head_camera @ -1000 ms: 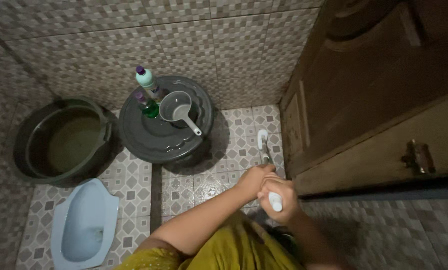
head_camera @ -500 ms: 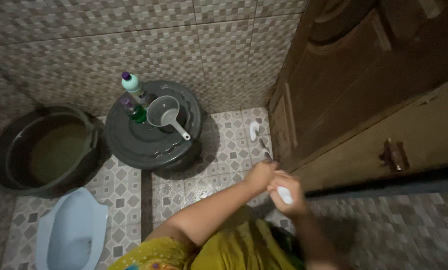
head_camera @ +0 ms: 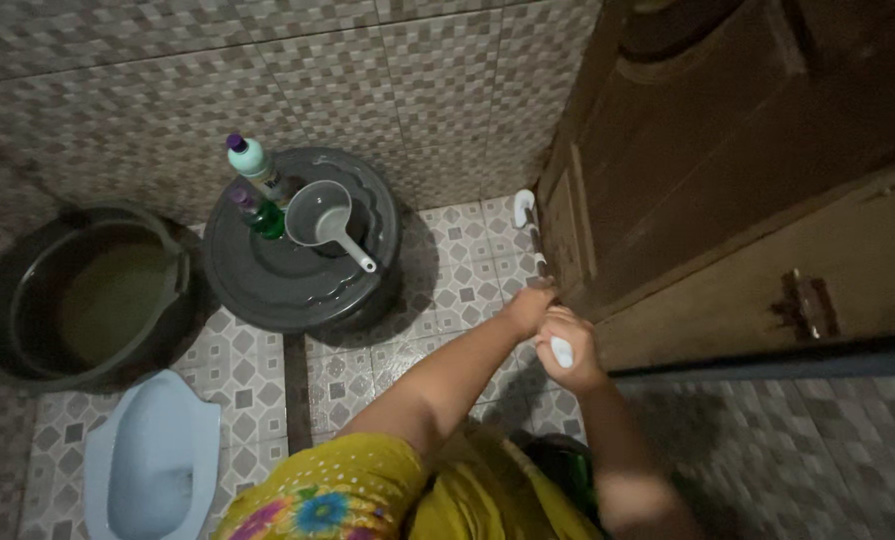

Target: The person scrubs a squat toilet and the surrounding tiled floor using a long-handled brush. They scoop water from a large bucket with a plastic ladle and pour it over the scrubbed areas to rinse them.

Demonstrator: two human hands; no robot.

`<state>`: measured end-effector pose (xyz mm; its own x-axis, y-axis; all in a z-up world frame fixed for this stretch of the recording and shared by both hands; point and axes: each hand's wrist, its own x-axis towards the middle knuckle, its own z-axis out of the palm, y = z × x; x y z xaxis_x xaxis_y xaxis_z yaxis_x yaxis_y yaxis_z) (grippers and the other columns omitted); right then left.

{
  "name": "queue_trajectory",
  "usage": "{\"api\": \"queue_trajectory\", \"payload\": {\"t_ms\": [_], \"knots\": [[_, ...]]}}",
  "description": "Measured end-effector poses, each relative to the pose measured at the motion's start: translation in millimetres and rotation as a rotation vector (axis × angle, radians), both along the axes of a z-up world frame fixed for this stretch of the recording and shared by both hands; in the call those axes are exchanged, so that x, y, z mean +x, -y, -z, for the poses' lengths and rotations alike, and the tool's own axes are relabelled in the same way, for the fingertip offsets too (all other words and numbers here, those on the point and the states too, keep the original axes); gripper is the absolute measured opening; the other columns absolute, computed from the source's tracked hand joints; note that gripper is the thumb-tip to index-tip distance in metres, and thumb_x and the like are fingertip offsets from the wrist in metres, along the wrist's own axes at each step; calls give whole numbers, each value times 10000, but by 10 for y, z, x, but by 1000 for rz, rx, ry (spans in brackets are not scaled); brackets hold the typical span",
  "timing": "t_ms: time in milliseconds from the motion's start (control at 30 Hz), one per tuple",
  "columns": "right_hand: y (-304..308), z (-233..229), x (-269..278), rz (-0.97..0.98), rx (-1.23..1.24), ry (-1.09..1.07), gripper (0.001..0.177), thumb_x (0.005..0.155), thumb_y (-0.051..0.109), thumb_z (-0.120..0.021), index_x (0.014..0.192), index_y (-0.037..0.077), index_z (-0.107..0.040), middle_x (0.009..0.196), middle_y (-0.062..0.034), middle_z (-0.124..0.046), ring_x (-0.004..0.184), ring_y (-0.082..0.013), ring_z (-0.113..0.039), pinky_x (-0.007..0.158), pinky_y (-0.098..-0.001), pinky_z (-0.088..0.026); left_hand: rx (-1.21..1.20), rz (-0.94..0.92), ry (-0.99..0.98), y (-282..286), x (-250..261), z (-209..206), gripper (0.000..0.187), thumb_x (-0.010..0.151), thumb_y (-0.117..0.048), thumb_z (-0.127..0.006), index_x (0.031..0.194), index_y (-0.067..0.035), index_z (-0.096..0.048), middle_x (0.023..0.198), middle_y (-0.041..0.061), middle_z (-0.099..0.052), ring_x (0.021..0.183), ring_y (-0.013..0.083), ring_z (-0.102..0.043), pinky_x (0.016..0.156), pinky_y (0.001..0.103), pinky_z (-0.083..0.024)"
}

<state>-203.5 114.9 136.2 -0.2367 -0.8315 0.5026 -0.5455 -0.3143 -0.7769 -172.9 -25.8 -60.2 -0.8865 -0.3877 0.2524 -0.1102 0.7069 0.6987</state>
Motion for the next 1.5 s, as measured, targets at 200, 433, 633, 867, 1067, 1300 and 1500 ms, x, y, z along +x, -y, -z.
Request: {"api": "queue_trajectory", "payload": {"t_ms": [200,433,633,867,1067,1300,1500], "knots": [[-165,-265,305,46,25,-13,101,746,-3,-643,714,11,-548,711,-146,-535,685,-317,-553,665,-398,-465,-21,124,176,-141,319,-259,326,893,-260,-655,1098,-8,-681,1192,233,-674,1136,412,-667,1003,468,-531],[-1228,-847,1152,72,-75,96,80,942,122,-658,924,50,-629,890,-133,-671,811,-302,-671,813,-418,-538,-13,470,61,-1223,1185,-960,406,747,-176,-704,1140,-75,-718,1100,199,-718,1011,389,-666,866,476,-522],[-1189,-473,1692,240,-34,180,148,923,162,-656,847,35,-657,809,-113,-667,701,-274,-630,725,-390,-523,102,581,26,-1036,1502,-722,271,745,-143,-679,1007,-88,-725,1031,169,-733,992,361,-685,862,442,-539],[-517,-186,2161,243,1,17,270,900,175,-626,709,27,-506,699,-111,-541,647,-253,-544,634,-364,-470,-4,476,2,-486,1605,-64,152,670,-134,-767,756,-39,-684,893,181,-691,951,390,-656,854,455,-536],[-812,-995,2494,99,15,167,226,876,120,-606,679,44,-526,673,-85,-560,619,-238,-556,650,-367,-475,57,502,-55,-789,2294,-689,180,706,-173,-755,784,-38,-664,903,178,-687,918,378,-665,803,467,-530],[-841,-1135,2850,34,-95,120,194,875,137,-610,718,61,-525,723,-73,-581,708,-241,-610,772,-411,-537,295,531,-305,-939,2832,-1006,132,731,-135,-696,831,-70,-639,861,141,-651,874,357,-661,792,430,-535],[-424,-581,2682,114,72,8,141,749,83,-640,689,40,-519,692,-113,-556,667,-297,-555,699,-384,-468,332,394,-186,-407,2575,-660,121,752,-123,-723,818,-44,-661,886,178,-652,877,363,-645,779,429,-517]]}}
